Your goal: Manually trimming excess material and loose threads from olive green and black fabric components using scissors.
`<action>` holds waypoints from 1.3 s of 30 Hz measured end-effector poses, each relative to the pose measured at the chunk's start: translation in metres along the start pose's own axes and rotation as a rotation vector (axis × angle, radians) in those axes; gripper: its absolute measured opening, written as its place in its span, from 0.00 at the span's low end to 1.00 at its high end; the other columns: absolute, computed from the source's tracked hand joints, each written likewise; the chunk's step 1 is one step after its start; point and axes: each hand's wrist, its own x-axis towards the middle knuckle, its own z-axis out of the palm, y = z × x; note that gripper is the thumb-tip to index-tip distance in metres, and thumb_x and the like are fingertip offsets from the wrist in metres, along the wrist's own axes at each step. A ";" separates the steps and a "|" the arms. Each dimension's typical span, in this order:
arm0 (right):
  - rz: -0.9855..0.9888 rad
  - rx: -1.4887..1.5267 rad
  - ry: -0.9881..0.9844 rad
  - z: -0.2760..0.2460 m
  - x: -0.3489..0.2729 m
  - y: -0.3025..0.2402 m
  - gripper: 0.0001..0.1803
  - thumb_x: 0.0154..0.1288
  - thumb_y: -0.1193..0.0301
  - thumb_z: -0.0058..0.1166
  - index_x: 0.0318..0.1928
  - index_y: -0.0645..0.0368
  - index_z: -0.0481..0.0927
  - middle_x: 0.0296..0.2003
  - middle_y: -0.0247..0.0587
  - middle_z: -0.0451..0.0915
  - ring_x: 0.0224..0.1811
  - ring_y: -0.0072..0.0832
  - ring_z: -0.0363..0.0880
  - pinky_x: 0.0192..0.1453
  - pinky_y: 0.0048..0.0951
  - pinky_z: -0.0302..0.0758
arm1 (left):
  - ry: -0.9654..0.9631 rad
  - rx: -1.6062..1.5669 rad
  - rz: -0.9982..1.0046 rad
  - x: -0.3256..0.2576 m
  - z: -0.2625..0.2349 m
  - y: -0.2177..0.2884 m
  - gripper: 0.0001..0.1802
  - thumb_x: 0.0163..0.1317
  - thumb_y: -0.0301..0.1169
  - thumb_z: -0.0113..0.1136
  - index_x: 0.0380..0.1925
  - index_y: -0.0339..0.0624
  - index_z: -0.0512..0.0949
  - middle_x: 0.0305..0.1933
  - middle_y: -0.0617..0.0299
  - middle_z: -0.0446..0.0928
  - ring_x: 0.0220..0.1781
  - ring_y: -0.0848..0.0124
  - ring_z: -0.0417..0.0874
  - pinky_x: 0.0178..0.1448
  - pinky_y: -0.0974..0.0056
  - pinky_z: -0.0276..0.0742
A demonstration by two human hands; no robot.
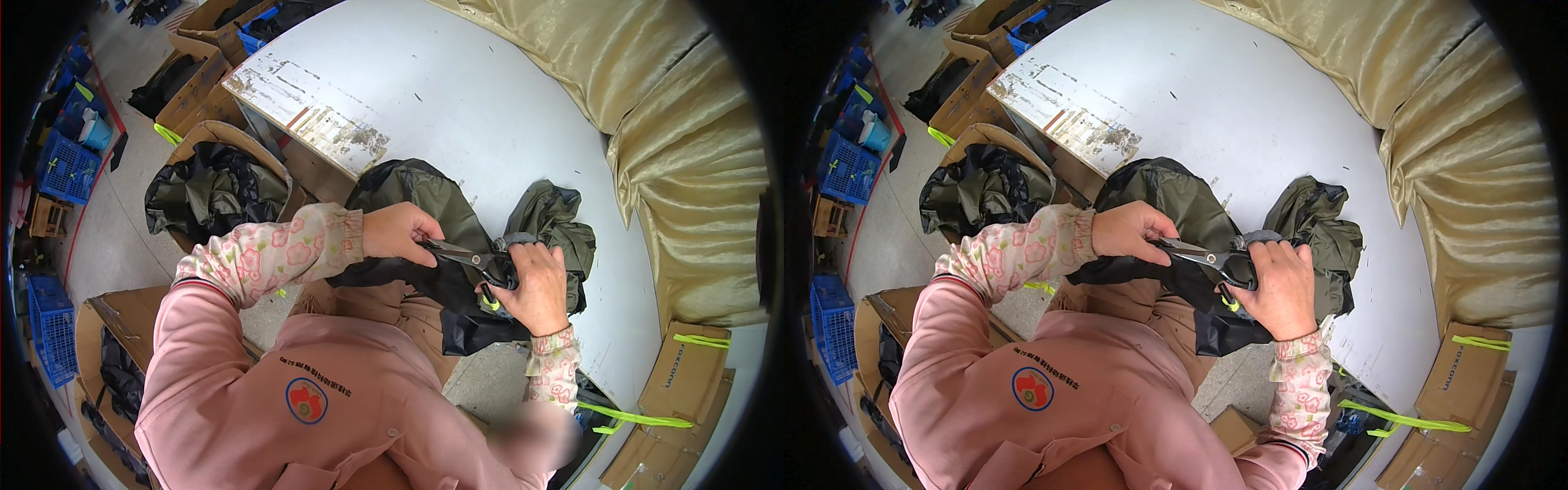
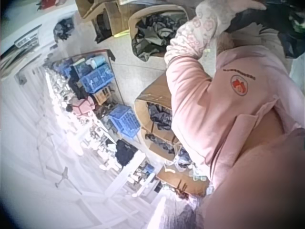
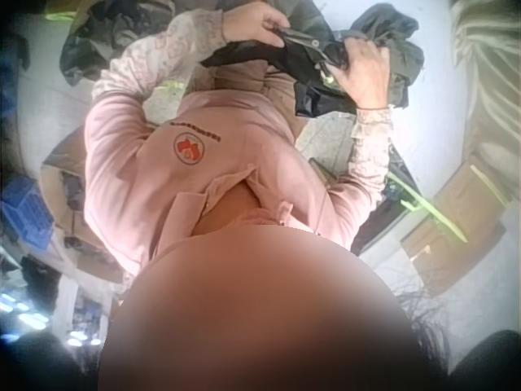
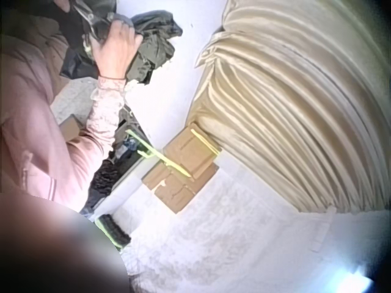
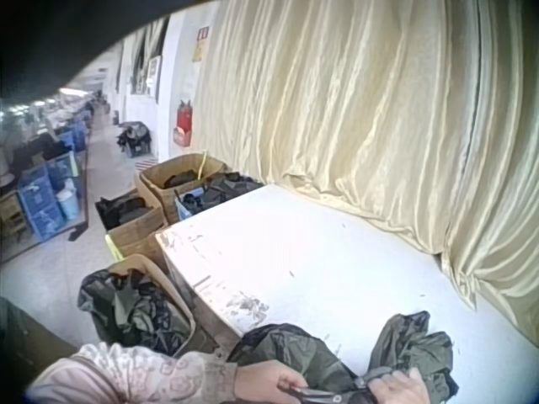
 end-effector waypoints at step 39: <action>0.015 0.108 -0.059 0.014 -0.009 0.009 0.18 0.39 0.61 0.69 0.26 0.56 0.74 0.20 0.39 0.76 0.25 0.39 0.75 0.36 0.33 0.64 | 0.022 0.165 0.094 -0.004 0.004 0.002 0.16 0.53 0.24 0.65 0.43 0.33 0.77 0.31 0.70 0.74 0.32 0.84 0.70 0.37 0.75 0.68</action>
